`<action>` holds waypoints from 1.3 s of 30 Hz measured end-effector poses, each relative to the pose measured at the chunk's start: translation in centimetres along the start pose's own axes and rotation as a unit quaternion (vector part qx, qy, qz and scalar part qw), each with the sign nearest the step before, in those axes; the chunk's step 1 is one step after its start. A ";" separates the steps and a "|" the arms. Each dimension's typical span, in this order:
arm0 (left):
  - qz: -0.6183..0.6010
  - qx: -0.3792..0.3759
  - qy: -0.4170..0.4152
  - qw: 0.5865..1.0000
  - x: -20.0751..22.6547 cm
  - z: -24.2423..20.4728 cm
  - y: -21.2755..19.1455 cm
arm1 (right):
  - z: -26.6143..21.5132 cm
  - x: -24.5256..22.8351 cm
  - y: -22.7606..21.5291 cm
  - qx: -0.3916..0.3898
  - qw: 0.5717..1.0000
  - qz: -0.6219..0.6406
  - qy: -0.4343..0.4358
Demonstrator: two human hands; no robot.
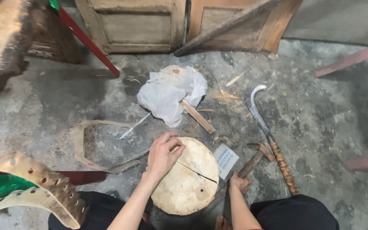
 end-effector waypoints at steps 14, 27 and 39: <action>0.083 0.083 0.023 0.993 0.2 -0.7 1.8 | 5.6 0.7 2.3 -0.106 0.993 0.031 0.047; -0.075 -0.159 -0.223 0.959 6.4 1.2 -5.9 | -5.3 -8.6 -10.9 -0.132 0.941 0.303 -0.075; -0.156 -0.287 -0.279 0.903 -6.5 4.2 1.0 | -24.9 -12.9 -36.3 -0.446 0.771 0.300 -0.343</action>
Point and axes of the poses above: each hand's wrist, its own z-axis towards the middle knuckle, its own y-axis out of the palm, x = y × z, the point moved 3 cm from there along z, towards the middle knuckle, and after that the axes turned 3 degrees about y, right-handed, at the moved point
